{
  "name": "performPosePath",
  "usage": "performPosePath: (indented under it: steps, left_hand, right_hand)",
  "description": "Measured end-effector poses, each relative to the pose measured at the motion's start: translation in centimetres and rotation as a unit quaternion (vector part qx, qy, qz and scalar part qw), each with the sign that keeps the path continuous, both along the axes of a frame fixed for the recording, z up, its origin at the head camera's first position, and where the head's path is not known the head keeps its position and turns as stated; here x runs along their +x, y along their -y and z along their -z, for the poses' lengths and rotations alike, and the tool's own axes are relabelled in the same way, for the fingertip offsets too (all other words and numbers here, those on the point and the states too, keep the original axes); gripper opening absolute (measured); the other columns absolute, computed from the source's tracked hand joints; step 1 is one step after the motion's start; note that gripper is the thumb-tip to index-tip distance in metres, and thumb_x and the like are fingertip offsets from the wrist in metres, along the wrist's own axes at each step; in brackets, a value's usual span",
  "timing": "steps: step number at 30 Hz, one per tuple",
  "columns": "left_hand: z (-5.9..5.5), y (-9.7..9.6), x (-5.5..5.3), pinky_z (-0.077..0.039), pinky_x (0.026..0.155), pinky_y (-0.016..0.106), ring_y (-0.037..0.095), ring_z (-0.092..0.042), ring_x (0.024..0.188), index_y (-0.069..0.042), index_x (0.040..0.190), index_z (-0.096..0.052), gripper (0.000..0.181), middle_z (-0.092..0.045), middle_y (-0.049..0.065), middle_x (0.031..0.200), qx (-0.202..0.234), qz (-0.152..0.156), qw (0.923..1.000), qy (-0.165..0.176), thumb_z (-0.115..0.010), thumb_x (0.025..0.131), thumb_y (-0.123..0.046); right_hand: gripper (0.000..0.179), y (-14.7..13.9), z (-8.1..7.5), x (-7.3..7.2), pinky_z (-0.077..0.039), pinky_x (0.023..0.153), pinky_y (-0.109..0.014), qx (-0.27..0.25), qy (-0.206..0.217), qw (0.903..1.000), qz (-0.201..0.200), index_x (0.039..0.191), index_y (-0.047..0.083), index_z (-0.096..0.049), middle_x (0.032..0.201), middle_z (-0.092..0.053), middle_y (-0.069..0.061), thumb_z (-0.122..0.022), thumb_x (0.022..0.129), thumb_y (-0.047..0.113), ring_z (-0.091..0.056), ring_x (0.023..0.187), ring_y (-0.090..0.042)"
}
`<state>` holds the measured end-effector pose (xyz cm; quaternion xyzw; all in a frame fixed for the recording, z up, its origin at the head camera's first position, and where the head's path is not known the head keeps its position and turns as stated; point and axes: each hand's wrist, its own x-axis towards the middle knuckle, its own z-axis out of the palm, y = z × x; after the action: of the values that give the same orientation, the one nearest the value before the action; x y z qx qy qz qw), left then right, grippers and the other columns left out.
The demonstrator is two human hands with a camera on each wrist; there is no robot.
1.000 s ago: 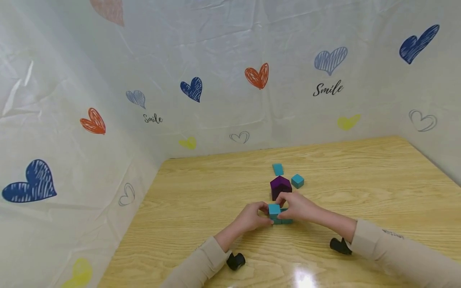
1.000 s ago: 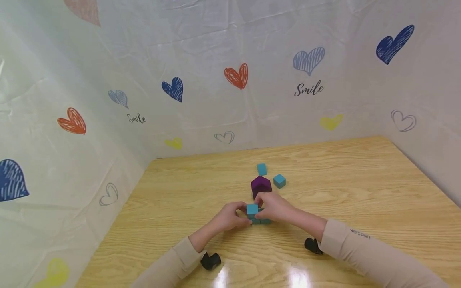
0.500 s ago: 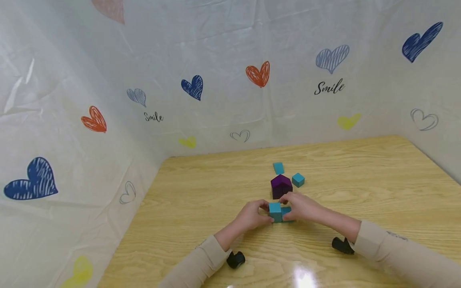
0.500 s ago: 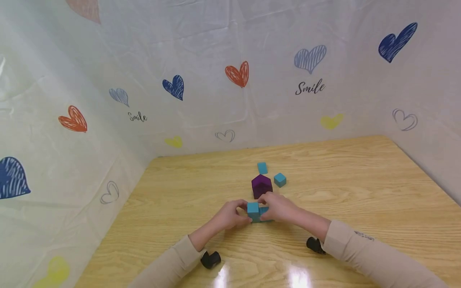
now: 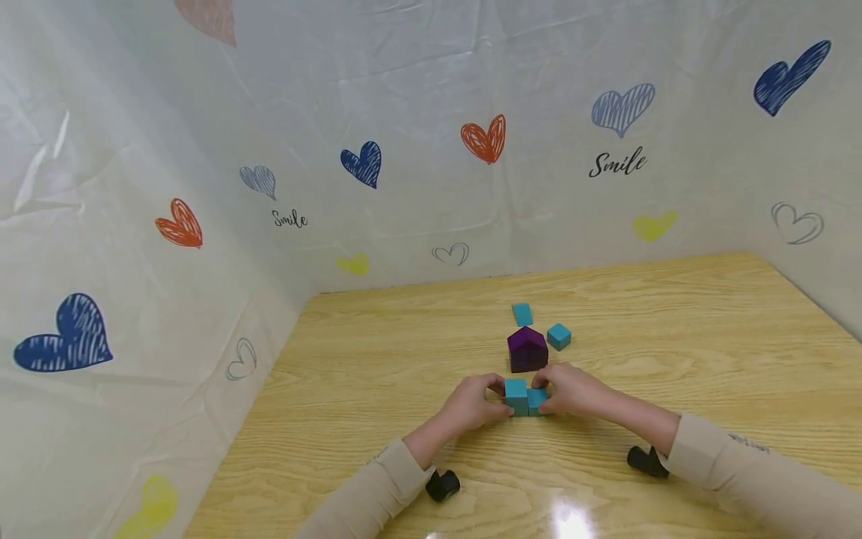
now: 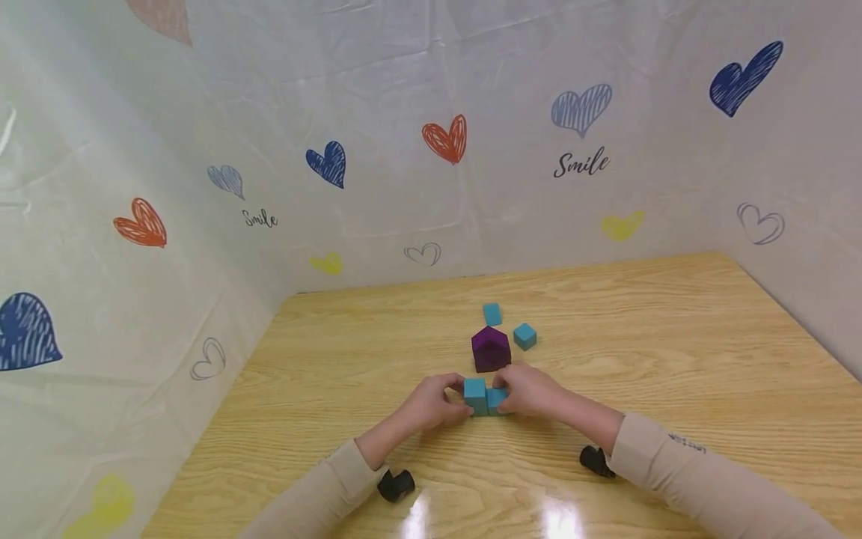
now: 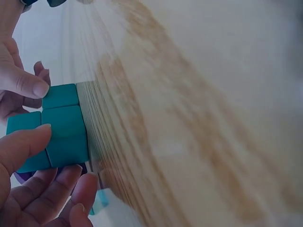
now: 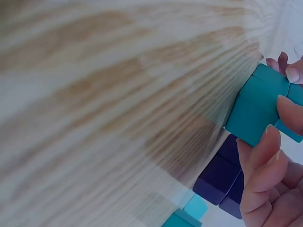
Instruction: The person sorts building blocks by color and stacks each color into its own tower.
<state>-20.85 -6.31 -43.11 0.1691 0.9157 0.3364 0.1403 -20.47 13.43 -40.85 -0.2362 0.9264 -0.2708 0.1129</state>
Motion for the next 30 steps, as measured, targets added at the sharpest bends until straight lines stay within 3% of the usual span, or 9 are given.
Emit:
performPosePath:
  steps: [9,14,18,21,26,30]
  left_hand:
    - [-0.1,0.1,0.1,-0.047,0.082,0.03,0.013,-0.058,0.094,-0.011,0.101,-0.064,0.028,-0.065,-0.003,0.096,-0.002,-0.007,1.0,0.004,-0.074,0.077,-0.022]
    - [0.0,0.1,0.2,-0.047,0.083,0.03,0.014,-0.058,0.095,-0.011,0.101,-0.064,0.028,-0.065,-0.002,0.096,-0.003,0.001,1.0,-0.001,-0.074,0.077,-0.022]
    - [0.0,0.0,0.2,-0.046,0.082,0.03,0.014,-0.058,0.096,-0.011,0.102,-0.064,0.029,-0.065,-0.002,0.097,-0.001,0.002,1.0,-0.003,-0.074,0.078,-0.022]
    - [-0.1,0.0,0.3,-0.046,0.082,0.03,0.014,-0.057,0.095,-0.011,0.103,-0.064,0.029,-0.065,-0.002,0.097,-0.001,-0.003,1.0,0.001,-0.074,0.077,-0.021]
    - [-0.1,0.0,0.1,-0.046,0.082,0.03,0.013,-0.057,0.095,-0.011,0.103,-0.064,0.029,-0.064,-0.003,0.097,-0.001,-0.01,0.9999,0.012,-0.074,0.077,-0.021]
    - [-0.2,0.1,0.1,-0.046,0.084,0.032,0.014,-0.056,0.096,-0.011,0.105,-0.063,0.031,-0.064,-0.003,0.099,-0.002,-0.012,0.9998,0.017,-0.074,0.077,-0.021]
  right_hand:
    - [0.032,0.0,0.3,0.0,-0.049,0.074,-0.036,-0.009,0.008,0.9999,0.007,0.098,-0.001,-0.065,0.094,-0.065,-0.006,-0.076,0.07,0.008,-0.057,0.086,-0.02]
    - [0.032,-1.2,-1.6,-0.5,-0.049,0.069,-0.034,-0.035,-0.048,0.9981,0.014,0.103,-0.003,-0.063,0.093,-0.064,-0.009,-0.072,0.076,0.011,-0.059,0.084,-0.025]
    - [0.024,-3.1,-3.5,-1.9,-0.045,0.058,-0.029,-0.068,-0.095,0.9925,0.037,0.102,-0.004,-0.063,0.092,-0.064,-0.014,-0.067,0.081,0.007,-0.056,0.067,-0.018]
    - [0.027,-4.5,-4.1,-3.5,-0.045,0.058,-0.03,-0.063,-0.114,0.9905,0.043,0.107,-0.006,-0.061,0.098,-0.063,-0.019,-0.065,0.082,0.003,-0.055,0.065,-0.017]
    - [0.035,-6.4,-3.2,-6.6,-0.049,0.064,-0.035,-0.025,-0.132,0.9908,0.012,0.113,-0.009,-0.058,0.106,-0.06,-0.026,-0.066,0.08,0.001,-0.06,0.075,-0.026]
    - [0.039,-7.5,-1.6,-8.4,-0.05,0.068,-0.036,-0.027,-0.085,0.9956,-0.026,0.117,-0.011,-0.054,0.112,-0.056,-0.028,-0.064,0.082,0.001,-0.06,0.082,-0.03]
